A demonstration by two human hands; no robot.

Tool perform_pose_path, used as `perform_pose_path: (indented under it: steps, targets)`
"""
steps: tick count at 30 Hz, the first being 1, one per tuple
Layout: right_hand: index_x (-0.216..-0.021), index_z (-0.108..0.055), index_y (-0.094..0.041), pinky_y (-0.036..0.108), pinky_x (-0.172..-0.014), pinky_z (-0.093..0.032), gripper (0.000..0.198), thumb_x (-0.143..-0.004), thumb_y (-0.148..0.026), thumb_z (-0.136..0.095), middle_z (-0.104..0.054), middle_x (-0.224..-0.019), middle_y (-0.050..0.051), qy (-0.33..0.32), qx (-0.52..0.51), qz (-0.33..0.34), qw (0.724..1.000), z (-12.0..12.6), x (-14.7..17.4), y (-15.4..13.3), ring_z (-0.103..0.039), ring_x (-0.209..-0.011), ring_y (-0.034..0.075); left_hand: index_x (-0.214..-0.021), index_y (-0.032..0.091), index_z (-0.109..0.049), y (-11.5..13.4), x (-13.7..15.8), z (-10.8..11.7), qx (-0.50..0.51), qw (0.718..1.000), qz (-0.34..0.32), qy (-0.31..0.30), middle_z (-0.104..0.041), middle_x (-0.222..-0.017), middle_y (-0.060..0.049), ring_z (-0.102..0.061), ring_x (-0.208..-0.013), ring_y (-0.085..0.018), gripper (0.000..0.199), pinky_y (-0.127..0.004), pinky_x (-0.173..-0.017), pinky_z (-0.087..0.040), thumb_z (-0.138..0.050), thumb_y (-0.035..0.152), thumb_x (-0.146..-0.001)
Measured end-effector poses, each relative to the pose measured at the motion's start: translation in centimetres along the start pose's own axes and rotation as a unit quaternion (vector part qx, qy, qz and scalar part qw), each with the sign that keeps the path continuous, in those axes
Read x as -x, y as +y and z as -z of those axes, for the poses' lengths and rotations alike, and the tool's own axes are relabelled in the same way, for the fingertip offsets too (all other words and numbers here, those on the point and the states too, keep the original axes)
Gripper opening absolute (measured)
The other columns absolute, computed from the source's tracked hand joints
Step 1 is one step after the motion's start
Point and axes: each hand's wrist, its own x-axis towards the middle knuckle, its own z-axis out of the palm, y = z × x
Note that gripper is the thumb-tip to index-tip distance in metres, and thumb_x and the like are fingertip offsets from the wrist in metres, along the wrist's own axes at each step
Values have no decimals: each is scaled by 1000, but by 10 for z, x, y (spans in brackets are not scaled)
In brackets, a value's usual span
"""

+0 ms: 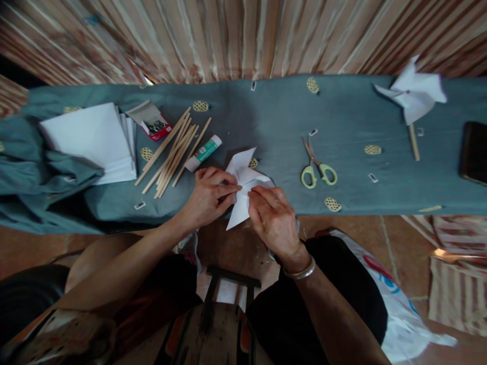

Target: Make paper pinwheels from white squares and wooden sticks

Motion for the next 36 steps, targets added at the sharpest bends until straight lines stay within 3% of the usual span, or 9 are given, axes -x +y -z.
perform_pose_path:
  steps: [5, 10, 21, 26, 36]
  targets:
    - [-105, -73, -20, 43, -87, -56, 20, -94, -19, -56, -76, -104, 9, 17, -13, -46, 999, 5, -3, 1, -69, -93, 24, -101, 22, -73, 0, 1, -1, -9, 1000, -5, 3, -69, -105, -5, -53, -102, -23, 20, -44, -92, -31, -55, 23, -93]
    - [-109, -73, -14, 43, -85, -55, 24, -95, -19, -53, -75, -102, 14, -12, 41, -30, 999, 7, -3, -4, -68, -93, 27, -102, 20, -71, 1, 3, -1, -45, 998, -33, 3, -68, -105, -6, -52, -102, -24, 21, -44, -91, -31, -52, 24, -95]
    - [-114, -71, -20, 43, -86, -56, 26, -95, -18, -52, -75, -107, 10, -20, 92, -33, 995, -7, -9, -14, -68, -94, 25, -105, 16, -69, -1, 5, -6, -71, 995, -65, 13, -64, -100, -10, -50, -94, -25, 26, -40, -78, -34, -45, 25, -99]
    - [-110, -71, -15, 41, -81, -56, 25, -95, -18, -52, -75, -108, 13, -31, 131, -39, 990, -15, -9, -20, -66, -92, 26, -103, 16, -68, -1, 5, -5, -74, 995, -65, 14, -63, -98, -9, -50, -93, -25, 24, -40, -78, -34, -46, 22, -98]
    - [-110, -72, -14, 42, -84, -54, 25, -96, -20, -52, -73, -110, 14, -43, 82, -67, 993, -19, -7, -22, -64, -95, 28, -102, 16, -68, -4, 6, -8, -67, 993, -77, 53, -65, -97, -8, -53, -91, -23, 23, -38, -79, -36, -46, 21, -98]
